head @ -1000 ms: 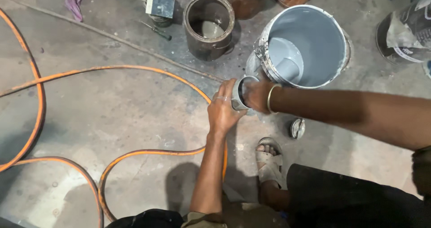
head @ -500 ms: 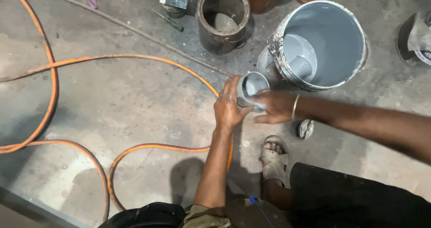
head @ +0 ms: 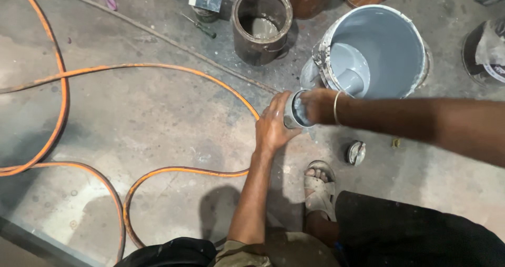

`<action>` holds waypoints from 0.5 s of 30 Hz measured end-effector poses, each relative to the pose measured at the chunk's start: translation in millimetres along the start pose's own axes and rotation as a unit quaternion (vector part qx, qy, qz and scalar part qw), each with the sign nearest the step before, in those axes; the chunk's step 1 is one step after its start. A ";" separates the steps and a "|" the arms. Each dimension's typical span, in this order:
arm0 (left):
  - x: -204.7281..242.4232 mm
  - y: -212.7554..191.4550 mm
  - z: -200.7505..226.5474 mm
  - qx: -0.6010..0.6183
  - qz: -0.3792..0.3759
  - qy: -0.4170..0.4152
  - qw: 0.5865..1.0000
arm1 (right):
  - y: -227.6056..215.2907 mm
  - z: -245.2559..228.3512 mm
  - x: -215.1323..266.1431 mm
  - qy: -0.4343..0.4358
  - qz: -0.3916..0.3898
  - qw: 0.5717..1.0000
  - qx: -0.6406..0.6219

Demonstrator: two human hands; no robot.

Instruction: The person cleans a paint sprayer by wiping it with a yellow cloth, rinsing it with water from a bucket, and scrubbing the interior with their hand. They then rinse their hands in a separate container.

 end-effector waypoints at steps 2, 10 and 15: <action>1.9 2.7 -5.7 0.007 -0.007 -0.030 0.999 | 2.8 4.0 16.0 -0.035 0.014 0.995 0.093; 6.9 14.6 -12.7 -0.024 -0.040 -0.057 0.997 | -9.1 -16.5 56.5 -0.020 0.259 0.941 -0.216; 4.1 18.6 -5.8 -0.024 -0.024 -0.032 0.999 | -2.4 -7.3 21.8 -0.029 0.074 0.997 0.025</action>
Point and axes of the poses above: each hand's wrist, its own x-axis away from the middle knuckle, its own y-axis out of the palm, z = x × y, the point moved 3 cm from there along -x, towards the middle knuckle, and after that the axes turned 5 degrees about -x, right-handed, at the moved point
